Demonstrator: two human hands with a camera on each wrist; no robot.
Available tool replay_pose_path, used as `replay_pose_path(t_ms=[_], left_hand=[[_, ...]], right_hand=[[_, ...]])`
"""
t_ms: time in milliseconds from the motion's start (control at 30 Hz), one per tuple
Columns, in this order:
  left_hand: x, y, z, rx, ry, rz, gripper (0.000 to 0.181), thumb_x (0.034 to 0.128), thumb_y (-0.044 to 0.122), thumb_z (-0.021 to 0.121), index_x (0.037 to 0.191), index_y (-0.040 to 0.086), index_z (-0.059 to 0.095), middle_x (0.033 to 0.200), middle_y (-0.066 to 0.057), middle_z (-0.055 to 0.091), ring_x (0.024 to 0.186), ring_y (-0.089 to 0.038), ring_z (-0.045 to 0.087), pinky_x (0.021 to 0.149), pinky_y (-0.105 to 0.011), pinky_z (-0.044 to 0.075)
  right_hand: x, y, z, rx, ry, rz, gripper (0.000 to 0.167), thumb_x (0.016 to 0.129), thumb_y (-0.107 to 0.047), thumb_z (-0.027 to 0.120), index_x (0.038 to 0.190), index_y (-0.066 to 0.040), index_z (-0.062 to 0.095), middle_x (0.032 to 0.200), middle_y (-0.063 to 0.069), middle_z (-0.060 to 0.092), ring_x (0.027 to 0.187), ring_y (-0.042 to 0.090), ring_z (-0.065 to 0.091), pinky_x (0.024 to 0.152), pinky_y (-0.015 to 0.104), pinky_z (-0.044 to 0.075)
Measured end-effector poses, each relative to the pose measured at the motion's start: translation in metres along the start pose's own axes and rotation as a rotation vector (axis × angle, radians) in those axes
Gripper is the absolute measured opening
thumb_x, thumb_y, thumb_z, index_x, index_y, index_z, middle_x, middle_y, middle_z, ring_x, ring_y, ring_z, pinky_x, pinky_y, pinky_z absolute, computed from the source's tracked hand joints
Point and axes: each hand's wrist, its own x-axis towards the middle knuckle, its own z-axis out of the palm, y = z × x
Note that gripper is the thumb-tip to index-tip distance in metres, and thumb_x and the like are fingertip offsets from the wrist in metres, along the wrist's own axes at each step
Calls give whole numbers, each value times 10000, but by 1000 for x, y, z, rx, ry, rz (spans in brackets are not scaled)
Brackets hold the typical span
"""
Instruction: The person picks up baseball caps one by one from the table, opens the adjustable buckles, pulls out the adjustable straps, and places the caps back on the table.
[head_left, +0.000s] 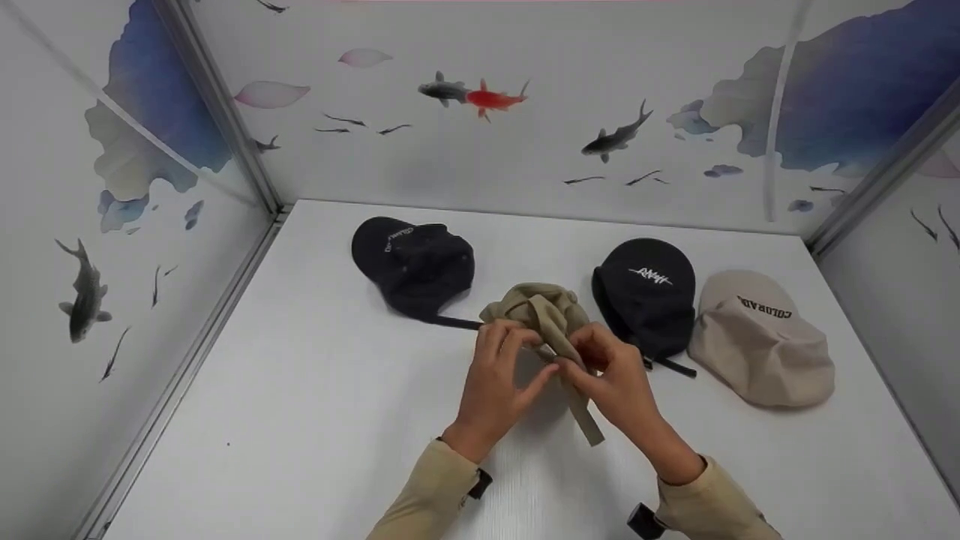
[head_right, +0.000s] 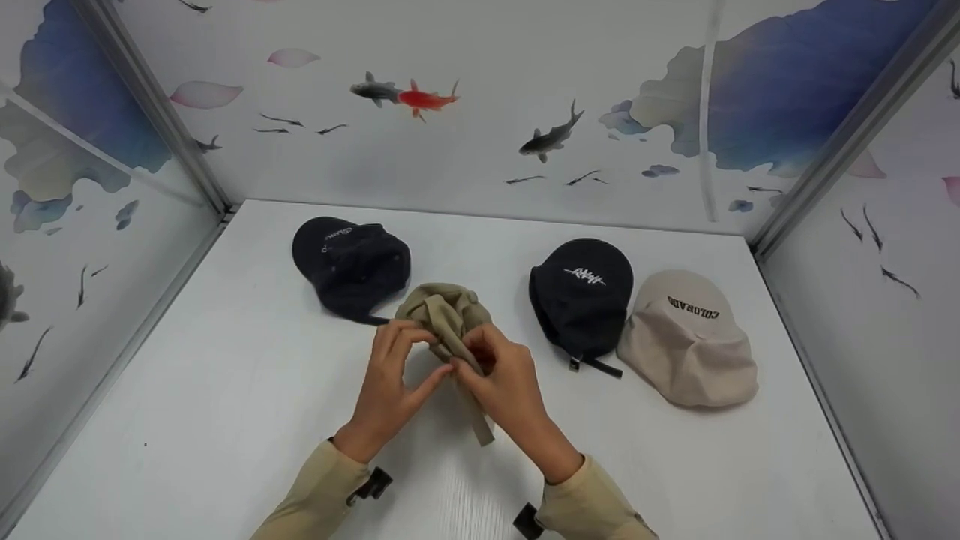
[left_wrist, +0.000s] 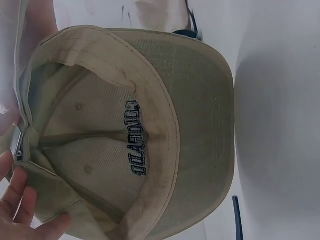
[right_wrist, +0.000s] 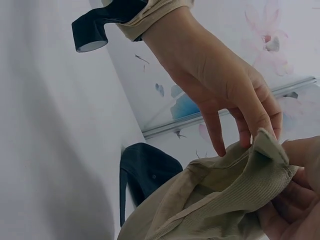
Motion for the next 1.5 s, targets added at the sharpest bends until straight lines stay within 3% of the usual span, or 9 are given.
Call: replay_pose_path(t_ms=[200,467,667,900,1133,1433,1500], left_hand=[[1,-1,-2,1,-22,-22,328,909,419,704,1077,148,627,1106,12,586,1092,-118,564,978,-254,498],[2,-1,-3,40,-4,-1,282,873,363,770,1012,138,674,1030,6,643,1031,-116,633,922,-245,539],[1,0,-2,94,10,33,230,837,281,810,967,142,680,960,12,648,938,-118,643,875,-258,554],[2,1,-3,103,21,47,209,793,169,813,946,151,672,923,24,647,912,-126,665,1016,-311,527],[1,0,-4,103,13,41,211,776,174,822,935,145,685,919,29,670,897,-100,668,855,-245,570],[0,-4,-7,87,11,27,100,816,129,779,905,134,735,896,34,722,902,-95,699,994,-324,546],[1,-6,-10,90,24,19,68,819,107,770,868,140,736,859,41,723,855,-83,702,921,-292,575]], right_hand=[[0,0,-1,68,-4,23,142,856,54,725,938,-22,637,850,94,730,724,34,666,587,201,542],[-1,2,-1,70,-6,-1,149,843,49,740,930,-1,630,846,138,716,743,26,671,606,182,552],[-1,4,0,54,0,-29,166,826,42,759,915,-25,636,831,101,722,736,24,668,593,167,548],[-2,4,3,24,12,-82,185,819,63,756,903,-54,639,738,36,670,647,0,577,533,150,477],[-3,3,4,11,-2,-64,169,832,19,763,909,-69,642,791,20,710,646,6,580,526,155,471],[-5,5,5,-1,-13,-51,165,838,4,766,906,-77,639,790,-6,696,641,9,570,529,181,480],[-6,5,5,-10,-15,-60,175,831,17,768,899,-74,637,778,-11,686,634,7,555,527,177,470]])
